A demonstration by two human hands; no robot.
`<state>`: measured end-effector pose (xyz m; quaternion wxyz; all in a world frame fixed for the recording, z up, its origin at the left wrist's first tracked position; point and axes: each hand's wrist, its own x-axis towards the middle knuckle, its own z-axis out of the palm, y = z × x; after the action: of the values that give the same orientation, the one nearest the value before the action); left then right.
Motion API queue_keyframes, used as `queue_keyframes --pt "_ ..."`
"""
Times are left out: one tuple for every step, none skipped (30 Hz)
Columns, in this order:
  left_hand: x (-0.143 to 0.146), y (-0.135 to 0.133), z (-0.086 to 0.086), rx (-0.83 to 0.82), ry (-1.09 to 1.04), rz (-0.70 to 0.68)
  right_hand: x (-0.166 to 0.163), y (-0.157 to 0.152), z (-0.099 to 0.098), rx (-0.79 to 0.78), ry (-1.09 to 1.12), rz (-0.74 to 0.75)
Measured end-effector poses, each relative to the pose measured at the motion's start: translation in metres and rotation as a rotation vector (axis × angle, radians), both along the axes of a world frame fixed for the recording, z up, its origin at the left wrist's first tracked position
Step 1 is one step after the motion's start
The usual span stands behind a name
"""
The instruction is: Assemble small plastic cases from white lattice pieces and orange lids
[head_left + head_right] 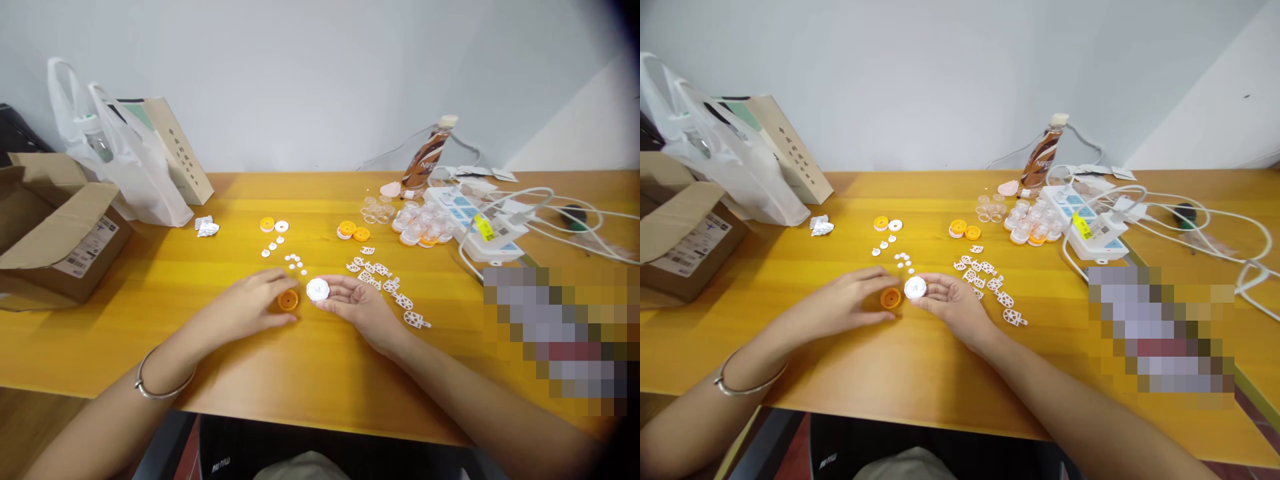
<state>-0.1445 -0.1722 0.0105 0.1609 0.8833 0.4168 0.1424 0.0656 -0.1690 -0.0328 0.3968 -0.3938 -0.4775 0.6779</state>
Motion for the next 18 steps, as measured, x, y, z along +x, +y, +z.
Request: queue_keyframes --pt "-0.002 0.003 -0.002 -0.034 -0.001 -0.011 0.000 0.000 0.000 0.002 -0.002 -0.006" --pt "-0.003 0.006 -0.003 -0.083 -0.034 -0.009 0.000 0.000 0.000 0.002 -0.001 -0.009" --pt "-0.005 0.009 -0.004 -0.139 -0.092 0.000 0.001 0.000 0.001 0.001 0.000 -0.009" --pt "-0.007 0.012 -0.005 -0.195 -0.161 0.012 0.001 0.000 0.001 0.000 0.002 -0.009" --pt "-0.009 0.015 -0.005 -0.239 -0.224 0.028 0.001 0.000 0.002 -0.004 0.002 -0.007" --pt "-0.010 0.017 -0.005 -0.264 -0.267 0.046 0.001 0.000 0.002 -0.008 0.001 -0.007" --pt "-0.010 0.018 -0.004 -0.271 -0.283 0.062 0.000 0.000 0.002 -0.012 0.000 -0.010" --pt "-0.009 0.018 -0.004 -0.259 -0.276 0.079 0.000 0.000 0.002 -0.014 -0.001 -0.017" --pt "-0.007 0.018 -0.004 -0.230 -0.259 0.098 0.000 0.000 0.001 -0.015 0.000 -0.027" --pt "-0.004 0.016 -0.004 -0.195 -0.242 0.111 0.000 0.001 0.000 -0.012 0.005 -0.041" --pt "0.000 0.013 -0.005 -0.162 -0.229 0.113 0.000 0.001 -0.001 -0.007 0.015 -0.059" --pt "0.005 0.011 -0.007 -0.133 -0.220 0.108 0.000 0.003 -0.002 -0.001 0.028 -0.079" --pt "0.010 0.007 -0.009 -0.109 -0.212 0.096 0.000 0.004 -0.003 0.005 0.044 -0.103" --pt "0.016 0.004 -0.011 -0.090 -0.208 0.076 0.001 0.005 -0.004 0.012 0.064 -0.131" --pt "0.021 0.002 -0.015 -0.076 -0.206 0.051 0.002 0.007 -0.004 0.021 0.084 -0.161" --pt "0.026 0.000 -0.018 -0.060 -0.210 0.026 0.003 0.009 -0.003 0.032 0.101 -0.190" --pt "0.031 -0.002 -0.022 -0.046 -0.215 0.000 0.005 0.010 -0.003 0.043 0.114 -0.218" --pt "0.036 -0.002 -0.026 -0.033 -0.218 -0.022 0.006 0.011 -0.001 0.056 0.123 -0.245"
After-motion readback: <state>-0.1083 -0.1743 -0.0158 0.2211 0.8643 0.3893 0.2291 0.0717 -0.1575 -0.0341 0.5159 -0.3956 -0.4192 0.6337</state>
